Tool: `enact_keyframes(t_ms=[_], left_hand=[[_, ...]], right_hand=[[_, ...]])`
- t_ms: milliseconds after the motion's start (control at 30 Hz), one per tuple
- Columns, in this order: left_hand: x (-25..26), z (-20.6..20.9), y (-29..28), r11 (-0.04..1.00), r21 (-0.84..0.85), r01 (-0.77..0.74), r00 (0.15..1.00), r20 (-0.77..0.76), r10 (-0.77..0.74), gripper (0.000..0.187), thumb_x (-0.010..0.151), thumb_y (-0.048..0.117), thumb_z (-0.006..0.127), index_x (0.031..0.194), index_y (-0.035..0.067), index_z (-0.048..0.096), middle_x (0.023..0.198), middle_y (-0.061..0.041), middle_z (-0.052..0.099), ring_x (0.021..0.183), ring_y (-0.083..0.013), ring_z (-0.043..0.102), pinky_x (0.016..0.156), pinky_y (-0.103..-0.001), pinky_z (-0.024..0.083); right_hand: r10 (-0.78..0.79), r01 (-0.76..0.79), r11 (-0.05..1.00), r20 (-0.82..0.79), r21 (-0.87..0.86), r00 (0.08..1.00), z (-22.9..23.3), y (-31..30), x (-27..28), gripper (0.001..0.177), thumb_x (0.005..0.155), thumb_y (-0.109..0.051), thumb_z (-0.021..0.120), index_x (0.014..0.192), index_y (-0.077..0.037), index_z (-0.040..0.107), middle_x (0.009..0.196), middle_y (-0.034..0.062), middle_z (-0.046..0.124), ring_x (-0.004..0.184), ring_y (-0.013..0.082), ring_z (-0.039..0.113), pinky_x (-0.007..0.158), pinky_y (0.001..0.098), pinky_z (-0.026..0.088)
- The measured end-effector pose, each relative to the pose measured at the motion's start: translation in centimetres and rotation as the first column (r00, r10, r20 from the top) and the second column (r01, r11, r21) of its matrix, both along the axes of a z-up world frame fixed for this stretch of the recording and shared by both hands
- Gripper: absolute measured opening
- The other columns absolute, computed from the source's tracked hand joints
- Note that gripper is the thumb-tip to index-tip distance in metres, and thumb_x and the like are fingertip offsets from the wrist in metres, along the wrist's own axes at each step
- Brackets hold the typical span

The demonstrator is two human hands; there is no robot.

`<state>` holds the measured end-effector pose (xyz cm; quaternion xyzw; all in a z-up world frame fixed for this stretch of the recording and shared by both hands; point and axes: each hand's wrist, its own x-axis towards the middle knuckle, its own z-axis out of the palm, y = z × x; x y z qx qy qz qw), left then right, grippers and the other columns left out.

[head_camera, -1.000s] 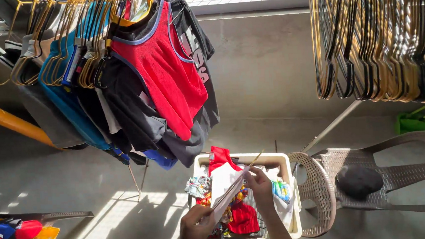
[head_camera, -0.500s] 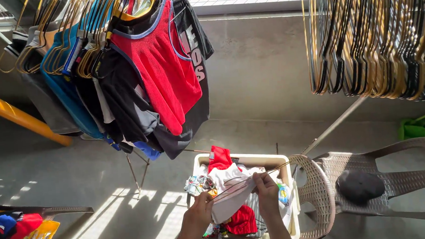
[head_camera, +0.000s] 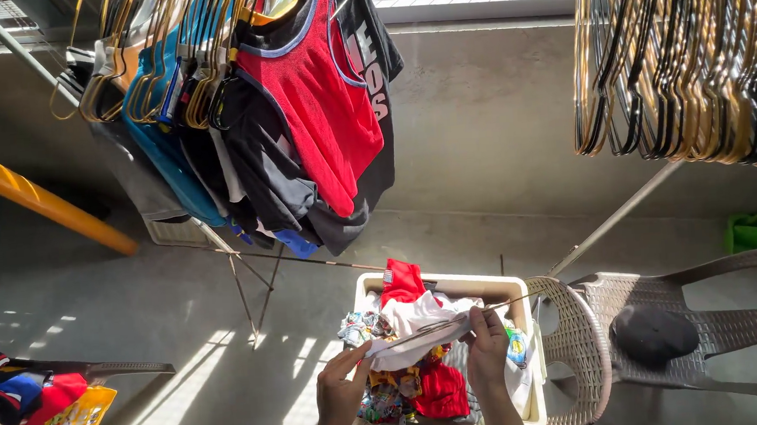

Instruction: Hanging freshly washed clothes onto hangers and placing them on a drying rack.

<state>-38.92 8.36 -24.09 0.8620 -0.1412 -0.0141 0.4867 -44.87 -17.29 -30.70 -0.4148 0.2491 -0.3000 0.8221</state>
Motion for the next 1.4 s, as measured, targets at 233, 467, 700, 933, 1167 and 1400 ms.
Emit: enact_keyframes(t_ms=[233, 467, 700, 933, 1167, 1400], left_hand=[[-0.1, 1.5, -3.6, 0.908, -0.218, 0.357, 0.924, 0.228, -0.308, 0.034, 0.083, 0.006, 0.077, 0.117, 0.003, 0.074, 0.117, -0.015, 0.075, 0.111, -0.0294, 0.071, 0.082, -0.033, 0.062], [0.9, 1.9, -5.4, 0.935, -0.252, 0.250, 0.957, 0.212, -0.199, 0.012, 0.090, 0.006, 0.071, 0.102, 0.001, 0.073, 0.095, -0.010, 0.075, 0.085, -0.0216, 0.076, 0.074, -0.032, 0.059], [3.4, 3.2, -3.0, 0.983, -0.106, 0.148, 0.971, 0.204, -0.124, 0.012, 0.091, 0.010, 0.072, 0.101, 0.003, 0.073, 0.101, -0.011, 0.073, 0.085, -0.0219, 0.074, 0.075, -0.031, 0.059], [3.6, 4.3, -3.4, 0.984, -0.173, -0.039, 0.951, 0.296, 0.090, 0.012, 0.094, 0.010, 0.070, 0.103, 0.003, 0.073, 0.108, -0.011, 0.072, 0.095, -0.0243, 0.072, 0.079, -0.032, 0.057], [4.5, 4.9, -2.1, 0.985, -0.068, 0.160, 0.926, 0.357, -0.126, 0.011, 0.093, 0.010, 0.071, 0.102, 0.003, 0.074, 0.107, -0.009, 0.072, 0.100, -0.0237, 0.071, 0.087, -0.032, 0.056], [4.1, 3.0, -2.5, 0.871, -0.491, -0.036, 0.997, 0.039, 0.063, 0.012, 0.098, 0.008, 0.065, 0.103, 0.000, 0.073, 0.111, -0.009, 0.067, 0.100, -0.0133, 0.064, 0.071, -0.024, 0.050]], right_hand=[[0.010, -0.008, 0.999, -0.054, 0.034, 0.998, 1.4, 3.2, 0.6, 0.018, 0.100, -0.023, 0.064, 0.091, -0.007, 0.066, 0.080, 0.0010, 0.068, 0.068, 0.0079, 0.060, 0.061, 0.0260, 0.048], [0.073, -0.124, 0.974, -0.256, -0.190, 0.964, -1.8, -0.2, 0.4, 0.024, 0.097, -0.019, 0.075, 0.083, 0.000, 0.069, 0.068, 0.0020, 0.061, 0.054, 0.0058, 0.048, 0.050, 0.0239, 0.037], [-0.099, 0.134, 0.975, -0.194, 0.178, 0.976, 0.3, -8.3, -0.8, 0.020, 0.102, -0.026, 0.063, 0.088, -0.013, 0.057, 0.064, -0.0056, 0.047, 0.047, 0.0044, 0.032, 0.044, 0.0248, 0.027], [0.050, 0.007, 0.925, -0.139, 0.380, 0.989, -0.1, -4.8, -0.9, 0.017, 0.104, -0.027, 0.056, 0.091, -0.016, 0.055, 0.068, -0.0051, 0.051, 0.049, 0.0066, 0.037, 0.047, 0.0268, 0.032], [-0.110, 0.137, 0.958, -0.117, 0.251, 0.987, 1.4, -5.7, -0.3, 0.020, 0.106, -0.029, 0.052, 0.094, -0.014, 0.056, 0.073, -0.0014, 0.054, 0.050, 0.0081, 0.036, 0.049, 0.0287, 0.033], [0.357, -0.264, 0.925, -0.383, 0.274, 0.852, -1.0, -2.8, -1.3, 0.017, 0.100, -0.026, 0.062, 0.109, -0.011, 0.062, 0.080, 0.0019, 0.062, 0.054, 0.0101, 0.051, 0.052, 0.0295, 0.044]])
